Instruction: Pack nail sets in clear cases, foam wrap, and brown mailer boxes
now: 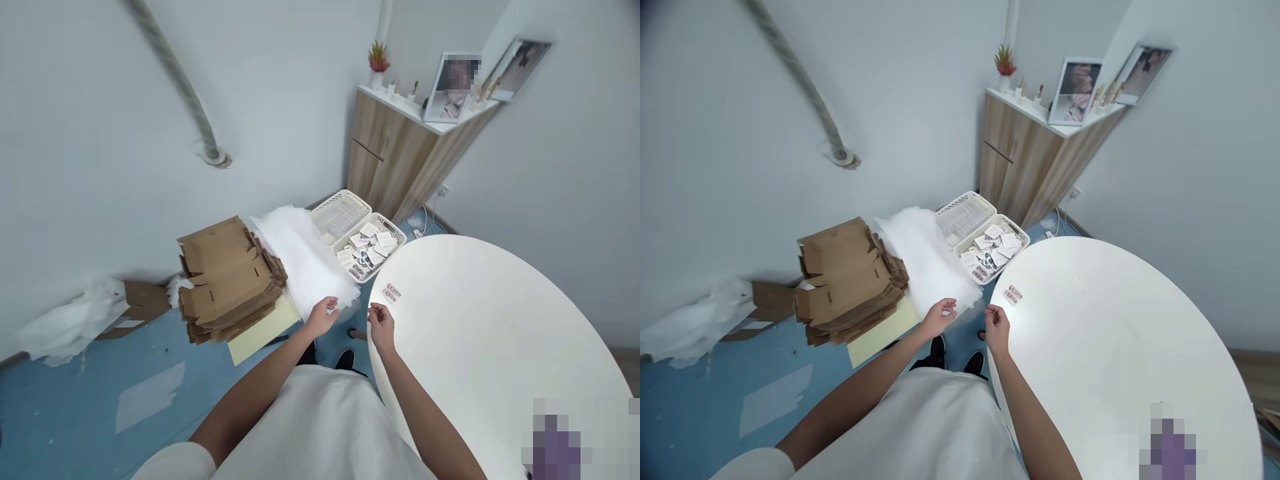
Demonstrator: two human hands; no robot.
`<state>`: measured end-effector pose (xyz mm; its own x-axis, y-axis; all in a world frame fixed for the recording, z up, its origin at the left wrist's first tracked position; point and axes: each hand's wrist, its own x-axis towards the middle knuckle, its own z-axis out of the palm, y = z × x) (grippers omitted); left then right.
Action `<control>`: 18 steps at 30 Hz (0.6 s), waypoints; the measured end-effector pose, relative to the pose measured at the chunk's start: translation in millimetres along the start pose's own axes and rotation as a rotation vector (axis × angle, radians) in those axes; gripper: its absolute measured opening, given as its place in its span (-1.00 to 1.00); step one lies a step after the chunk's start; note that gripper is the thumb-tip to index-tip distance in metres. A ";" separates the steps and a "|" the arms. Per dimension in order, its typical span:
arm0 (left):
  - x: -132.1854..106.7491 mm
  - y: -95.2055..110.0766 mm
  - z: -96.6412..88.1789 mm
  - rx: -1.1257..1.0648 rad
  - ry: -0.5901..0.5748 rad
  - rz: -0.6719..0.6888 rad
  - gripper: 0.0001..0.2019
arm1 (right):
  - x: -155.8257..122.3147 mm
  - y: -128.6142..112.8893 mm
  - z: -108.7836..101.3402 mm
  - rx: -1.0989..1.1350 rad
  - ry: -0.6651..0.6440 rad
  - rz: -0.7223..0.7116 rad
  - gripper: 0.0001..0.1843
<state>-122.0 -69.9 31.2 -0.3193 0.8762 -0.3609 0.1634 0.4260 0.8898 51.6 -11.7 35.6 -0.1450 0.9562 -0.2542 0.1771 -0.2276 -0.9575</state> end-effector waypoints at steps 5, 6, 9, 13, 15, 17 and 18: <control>-3.0 -0.4 -54.6 0.039 0.011 0.060 -0.67 | 13.3 -24.9 53.1 -0.028 -0.078 -0.062 -0.73; -3.6 -0.4 -66.7 0.051 0.009 0.071 -0.67 | 15.9 -29.3 63.7 -0.038 -0.087 -0.070 -0.72; -1.9 3.1 -100.1 0.097 -0.007 0.101 -0.69 | 21.7 -41.1 90.7 -0.077 -0.107 -0.089 -0.70; 13.5 18.8 -126.0 0.122 -0.038 0.164 -0.70 | 29.9 -55.2 109.3 -0.155 -0.115 -0.119 -0.65; 27.3 29.5 -129.7 0.108 -0.050 0.178 -0.70 | 40.2 -62.5 111.1 -0.199 -0.119 -0.146 -0.64; 44.8 40.1 -129.4 0.088 -0.058 0.174 -0.69 | 57.5 -70.3 109.8 -0.245 -0.110 -0.173 -0.64; 54.9 44.9 -128.3 0.078 -0.059 0.169 -0.68 | 68.8 -74.2 108.9 -0.272 -0.099 -0.183 -0.64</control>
<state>-251.9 -31.6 87.2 -0.2266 0.9475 -0.2257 0.2827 0.2858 0.9156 -77.5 51.0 74.3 -0.2900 0.9511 -0.1062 0.3903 0.0163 -0.9205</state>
